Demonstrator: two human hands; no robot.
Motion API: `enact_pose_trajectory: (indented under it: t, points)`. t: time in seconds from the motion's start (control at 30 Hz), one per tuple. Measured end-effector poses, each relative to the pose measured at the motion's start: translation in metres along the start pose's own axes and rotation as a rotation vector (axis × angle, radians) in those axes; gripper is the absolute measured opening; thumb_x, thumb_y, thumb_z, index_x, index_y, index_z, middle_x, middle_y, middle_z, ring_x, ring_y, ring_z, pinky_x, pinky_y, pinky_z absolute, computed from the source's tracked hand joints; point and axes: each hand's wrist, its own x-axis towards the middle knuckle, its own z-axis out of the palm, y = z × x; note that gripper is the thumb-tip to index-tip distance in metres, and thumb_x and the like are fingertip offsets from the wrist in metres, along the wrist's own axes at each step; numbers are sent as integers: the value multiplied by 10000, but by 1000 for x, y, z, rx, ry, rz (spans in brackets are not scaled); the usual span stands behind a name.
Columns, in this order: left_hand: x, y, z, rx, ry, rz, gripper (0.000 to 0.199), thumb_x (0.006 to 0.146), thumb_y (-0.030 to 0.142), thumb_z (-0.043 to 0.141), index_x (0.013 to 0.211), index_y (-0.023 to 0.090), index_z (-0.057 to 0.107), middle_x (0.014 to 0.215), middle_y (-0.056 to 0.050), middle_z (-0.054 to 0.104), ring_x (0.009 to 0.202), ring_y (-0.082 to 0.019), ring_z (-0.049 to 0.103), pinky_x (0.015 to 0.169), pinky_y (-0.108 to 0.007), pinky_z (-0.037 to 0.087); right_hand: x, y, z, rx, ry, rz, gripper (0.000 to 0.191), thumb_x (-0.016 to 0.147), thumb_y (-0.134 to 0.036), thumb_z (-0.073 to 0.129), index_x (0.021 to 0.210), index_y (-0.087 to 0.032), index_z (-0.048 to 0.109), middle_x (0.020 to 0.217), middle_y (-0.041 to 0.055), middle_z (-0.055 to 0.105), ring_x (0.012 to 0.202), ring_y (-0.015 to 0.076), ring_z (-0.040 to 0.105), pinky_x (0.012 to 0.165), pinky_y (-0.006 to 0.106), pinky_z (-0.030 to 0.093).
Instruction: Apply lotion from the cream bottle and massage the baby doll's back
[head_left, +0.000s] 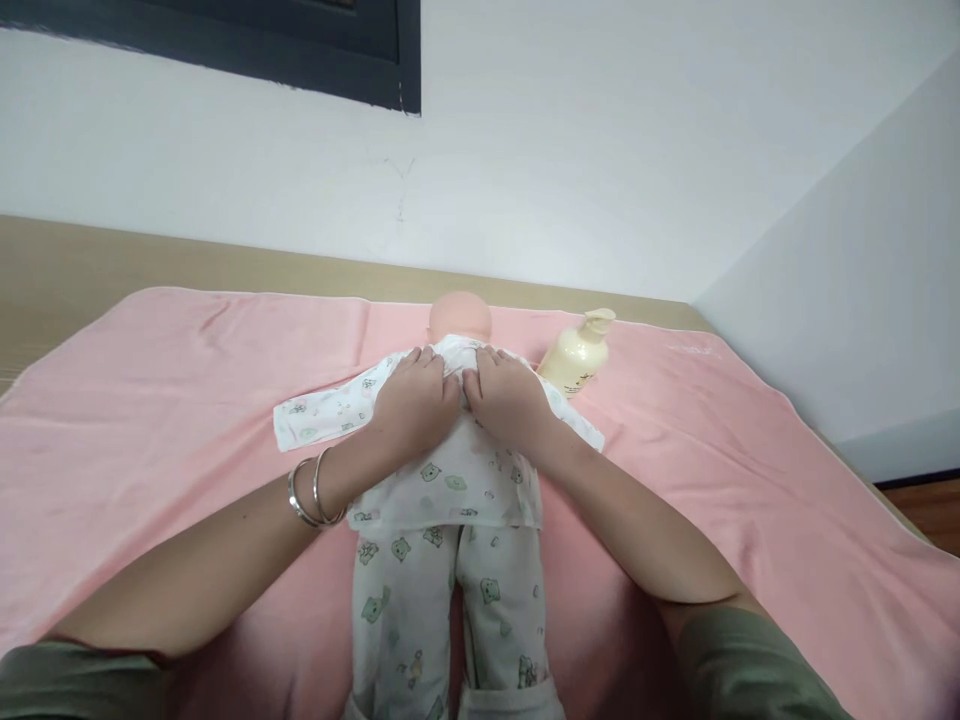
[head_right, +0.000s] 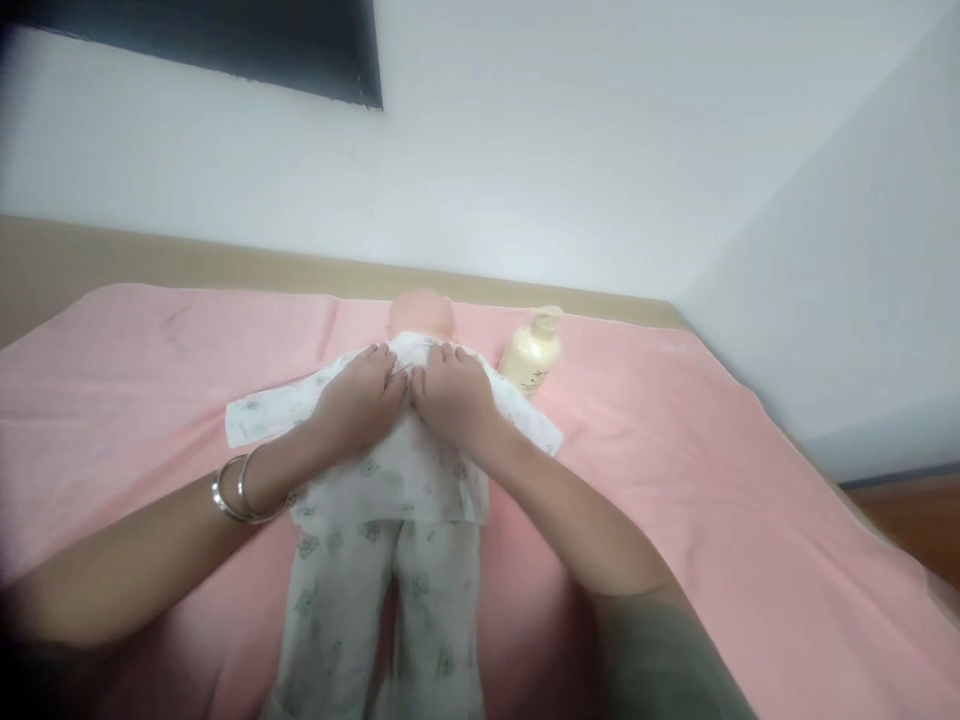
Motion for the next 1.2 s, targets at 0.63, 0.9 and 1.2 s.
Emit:
enact_pose_trajectory:
  t: [0.63, 0.9, 1.2]
  points:
    - [14, -17, 35, -105, 51, -193, 438, 1027, 367, 264, 815, 173, 596, 859, -131, 686, 821, -270, 616, 744, -386, 419, 15, 3, 27, 146, 96, 240, 325, 1047, -464, 471, 937, -167, 542, 908, 88, 626, 849, 273, 588, 706, 345, 387]
    - [12, -13, 33, -126, 119, -162, 568, 1042, 368, 189, 686, 181, 590, 740, -126, 681, 712, -234, 594, 711, -363, 391, 17, 6, 36, 188, 141, 290, 448, 1100, -522, 336, 842, -198, 507, 749, 23, 605, 708, 209, 580, 597, 302, 243]
    - [12, -12, 32, -42, 96, -161, 457, 1040, 340, 234, 825, 181, 605, 858, -135, 680, 843, -280, 600, 768, -407, 397, 16, 5, 32, 205, 174, 287, 391, 1102, -451, 361, 831, -198, 488, 768, 8, 594, 692, 184, 541, 598, 303, 231]
